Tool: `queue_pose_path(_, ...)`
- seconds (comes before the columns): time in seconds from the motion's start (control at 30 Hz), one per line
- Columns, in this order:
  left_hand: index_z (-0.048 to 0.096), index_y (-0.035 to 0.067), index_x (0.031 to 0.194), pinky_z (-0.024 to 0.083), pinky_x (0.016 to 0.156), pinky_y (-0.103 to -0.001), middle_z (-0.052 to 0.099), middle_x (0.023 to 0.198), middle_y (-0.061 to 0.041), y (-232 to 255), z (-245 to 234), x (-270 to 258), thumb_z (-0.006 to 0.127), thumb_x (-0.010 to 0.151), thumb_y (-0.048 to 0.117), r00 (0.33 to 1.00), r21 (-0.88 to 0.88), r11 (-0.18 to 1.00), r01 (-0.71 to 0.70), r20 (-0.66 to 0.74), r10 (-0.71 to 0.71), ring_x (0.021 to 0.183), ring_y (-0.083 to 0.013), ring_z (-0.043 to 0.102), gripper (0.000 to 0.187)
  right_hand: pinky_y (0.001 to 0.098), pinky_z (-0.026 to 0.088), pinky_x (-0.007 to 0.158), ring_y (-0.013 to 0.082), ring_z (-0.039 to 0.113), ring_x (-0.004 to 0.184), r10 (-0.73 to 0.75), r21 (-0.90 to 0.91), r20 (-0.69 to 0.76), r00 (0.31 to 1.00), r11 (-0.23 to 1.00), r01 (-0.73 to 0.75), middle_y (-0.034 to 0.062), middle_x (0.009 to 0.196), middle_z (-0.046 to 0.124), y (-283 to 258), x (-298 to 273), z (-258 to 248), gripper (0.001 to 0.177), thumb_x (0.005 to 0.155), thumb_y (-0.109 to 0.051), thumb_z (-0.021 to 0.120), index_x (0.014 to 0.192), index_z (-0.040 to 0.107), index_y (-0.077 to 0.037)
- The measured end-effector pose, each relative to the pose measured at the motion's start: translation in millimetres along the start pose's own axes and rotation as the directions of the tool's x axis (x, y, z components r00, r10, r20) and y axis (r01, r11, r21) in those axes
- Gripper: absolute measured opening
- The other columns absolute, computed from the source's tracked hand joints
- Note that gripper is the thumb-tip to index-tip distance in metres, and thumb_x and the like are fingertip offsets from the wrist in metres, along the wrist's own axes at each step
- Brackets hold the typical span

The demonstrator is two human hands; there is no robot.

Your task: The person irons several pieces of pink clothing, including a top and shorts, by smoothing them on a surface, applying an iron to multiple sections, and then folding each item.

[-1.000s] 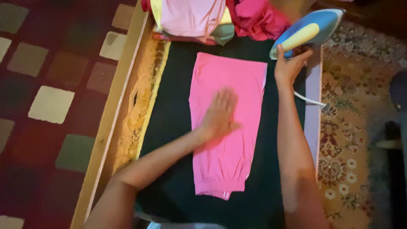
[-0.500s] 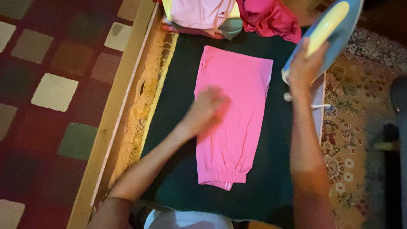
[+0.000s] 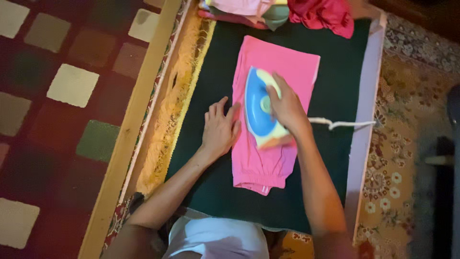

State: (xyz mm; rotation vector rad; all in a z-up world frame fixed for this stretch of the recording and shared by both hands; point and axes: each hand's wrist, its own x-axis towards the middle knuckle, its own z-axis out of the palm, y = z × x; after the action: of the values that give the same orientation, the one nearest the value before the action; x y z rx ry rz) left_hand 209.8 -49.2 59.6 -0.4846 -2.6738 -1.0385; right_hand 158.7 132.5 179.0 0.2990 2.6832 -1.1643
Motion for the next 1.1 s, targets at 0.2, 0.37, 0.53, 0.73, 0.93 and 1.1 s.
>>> queue_pose_path(0.2,0.059,0.008,0.136,0.043,0.1,-0.051,0.051,0.144,-0.024,-0.7,0.8,-1.5,0.066,0.088,0.019,1.0,-0.004,1.0,0.017,-0.02,-0.018,0.127,-0.0406,0.049,0.05,0.0378,0.054,0.052,0.0189,0.064,0.05,-0.017,-0.012,0.076,0.997,1.0,0.018,0.0128,0.083,0.07,-8.2,-13.3,1.9,0.055,0.105,-0.032,0.047,0.155,0.039,-0.012)
queue_pose_path(0.37,0.058,0.004,0.136,0.043,0.101,-0.052,0.051,0.143,-0.025,-5.4,3.1,-2.8,0.065,0.09,0.019,1.0,-0.015,1.0,0.019,-0.024,-0.019,0.126,-0.041,0.049,0.049,0.0409,0.055,0.056,0.0238,0.067,0.049,0.207,-0.2,0.275,0.939,0.968,-0.154,0.0179,0.058,0.067,-0.9,-97.5,-6.2,0.06,0.104,-0.04,0.042,0.159,0.031,-0.021)
queue_pose_path(0.53,0.057,0.005,0.138,0.042,0.1,-0.051,0.051,0.143,-0.025,-2.9,1.5,-1.9,0.065,0.091,0.019,0.999,0.003,1.0,-0.007,-0.039,0.007,0.126,-0.0405,0.05,0.05,0.0435,0.055,0.06,0.0268,0.069,0.052,-0.008,-0.183,0.104,0.995,0.983,0.027,0.0179,0.064,0.066,1.5,-70.3,6.5,0.053,0.103,-0.035,0.047,0.152,0.044,-0.016)
queue_pose_path(0.73,0.057,0.004,0.14,0.043,0.098,-0.05,0.051,0.143,-0.023,2.4,-0.1,-1.2,0.065,0.088,0.02,1.0,0.044,0.999,0.008,-0.031,-0.007,0.126,-0.0392,0.05,0.055,0.0451,0.058,0.054,0.0246,0.068,0.055,0.075,-0.012,0.12,0.99,0.997,-0.074,0.0083,0.077,0.069,-14.3,-25.3,7.8,0.051,0.106,-0.033,0.045,0.154,0.037,-0.016)
queue_pose_path(0.93,0.053,0.002,0.141,0.039,0.111,-0.051,0.045,0.154,-0.024,0.9,14.5,-0.6,0.065,0.087,0.018,1.0,0.104,0.995,0.01,-0.03,-0.007,0.138,-0.0398,0.045,0.057,0.0446,0.058,0.064,0.0273,0.072,0.053,0.099,-0.154,0.197,0.975,0.986,-0.069,0.0217,0.068,0.07,6.8,-109.1,1.2,0.055,0.101,-0.032,0.049,0.154,0.04,-0.019)
queue_pose_path(1.1,0.042,0.0,0.155,0.028,0.127,-0.049,0.043,0.162,-0.019,-10.9,31.6,7.8,0.061,0.091,0.012,0.97,0.114,0.969,-0.221,0.128,0.206,0.155,-0.0319,0.037,0.068,0.0505,0.055,0.083,0.0443,0.068,0.094,-0.191,-0.256,-0.009,0.982,0.949,0.182,0.0312,0.109,0.071,31.4,-61.5,4.8,0.051,0.105,-0.031,0.055,0.152,0.05,-0.012)
